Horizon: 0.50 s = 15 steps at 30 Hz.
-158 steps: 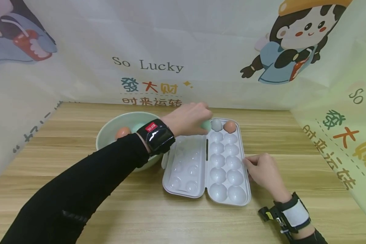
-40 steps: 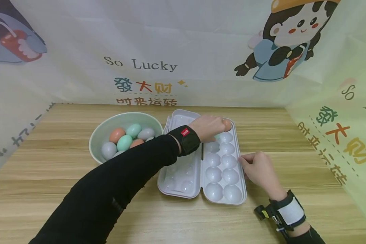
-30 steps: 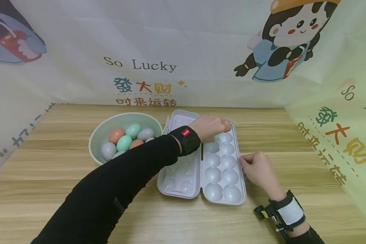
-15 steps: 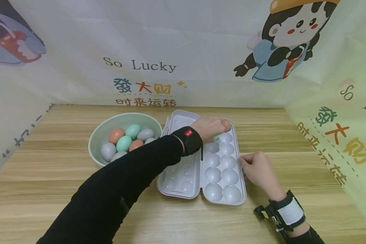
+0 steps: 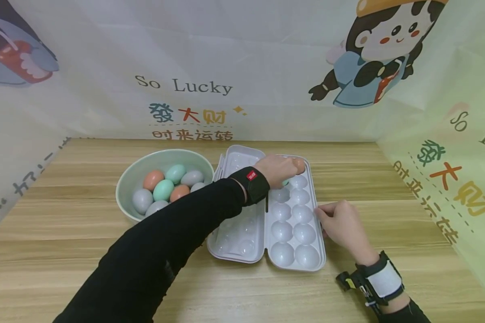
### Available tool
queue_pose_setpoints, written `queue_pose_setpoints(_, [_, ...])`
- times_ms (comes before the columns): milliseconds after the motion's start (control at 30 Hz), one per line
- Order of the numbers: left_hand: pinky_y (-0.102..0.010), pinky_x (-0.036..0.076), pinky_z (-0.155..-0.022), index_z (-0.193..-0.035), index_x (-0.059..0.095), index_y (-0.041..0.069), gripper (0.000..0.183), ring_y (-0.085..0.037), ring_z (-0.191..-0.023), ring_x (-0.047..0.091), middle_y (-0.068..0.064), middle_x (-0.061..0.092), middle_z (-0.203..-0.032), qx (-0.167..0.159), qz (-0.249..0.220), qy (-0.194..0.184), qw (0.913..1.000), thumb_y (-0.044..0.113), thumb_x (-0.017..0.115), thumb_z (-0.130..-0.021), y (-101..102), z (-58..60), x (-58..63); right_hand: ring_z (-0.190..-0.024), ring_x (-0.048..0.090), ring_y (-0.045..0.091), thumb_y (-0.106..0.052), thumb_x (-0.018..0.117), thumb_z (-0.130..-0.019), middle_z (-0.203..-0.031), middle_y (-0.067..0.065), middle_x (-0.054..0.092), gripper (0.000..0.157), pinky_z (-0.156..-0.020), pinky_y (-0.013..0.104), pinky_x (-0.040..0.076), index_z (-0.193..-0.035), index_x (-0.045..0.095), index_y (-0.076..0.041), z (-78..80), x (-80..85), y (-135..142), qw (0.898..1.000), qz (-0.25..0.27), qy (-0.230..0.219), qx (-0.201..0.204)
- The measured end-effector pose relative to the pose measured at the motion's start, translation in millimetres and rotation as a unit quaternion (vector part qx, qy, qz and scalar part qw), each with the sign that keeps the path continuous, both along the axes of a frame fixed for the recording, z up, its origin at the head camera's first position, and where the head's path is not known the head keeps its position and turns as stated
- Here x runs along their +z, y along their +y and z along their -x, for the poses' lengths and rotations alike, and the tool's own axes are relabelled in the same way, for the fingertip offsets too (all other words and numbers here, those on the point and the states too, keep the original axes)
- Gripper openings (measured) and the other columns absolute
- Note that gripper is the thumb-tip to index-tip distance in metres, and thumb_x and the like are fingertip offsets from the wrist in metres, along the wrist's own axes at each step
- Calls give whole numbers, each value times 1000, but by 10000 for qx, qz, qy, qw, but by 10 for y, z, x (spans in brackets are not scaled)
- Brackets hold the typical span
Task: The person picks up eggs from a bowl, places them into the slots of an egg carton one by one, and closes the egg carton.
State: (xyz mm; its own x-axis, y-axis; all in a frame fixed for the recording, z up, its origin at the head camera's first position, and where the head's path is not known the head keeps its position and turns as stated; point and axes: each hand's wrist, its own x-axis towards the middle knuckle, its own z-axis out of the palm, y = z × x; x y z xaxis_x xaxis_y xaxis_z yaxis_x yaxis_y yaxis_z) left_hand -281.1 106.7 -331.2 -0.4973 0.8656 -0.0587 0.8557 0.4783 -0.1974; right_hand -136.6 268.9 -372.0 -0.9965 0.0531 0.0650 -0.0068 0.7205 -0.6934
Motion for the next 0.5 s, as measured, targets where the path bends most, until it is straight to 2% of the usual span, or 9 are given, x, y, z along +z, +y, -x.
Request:
queue_pose_setpoints(233, [-30, 52, -72, -110, 67, 12, 21, -17, -89, 61, 0, 64, -102, 42, -32, 102, 9999, 5, 69, -90, 4, 0, -28, -51, 59, 17, -5, 61, -94, -71, 11, 68, 21, -45, 29, 47, -104, 72, 10, -2, -2, 0, 10000, 29, 1, 7])
queue_pose_setpoints(500, [-33, 52, -73, -108, 68, 13, 20, -20, -88, 62, -2, 66, -101, 125, -143, -35, 9998, 5, 69, -89, 1, 26, -33, -51, 59, 17, -5, 60, -95, -69, 10, 67, 21, -45, 29, 46, -104, 72, 10, -3, 7, -5, 10000, 39, -7, 14])
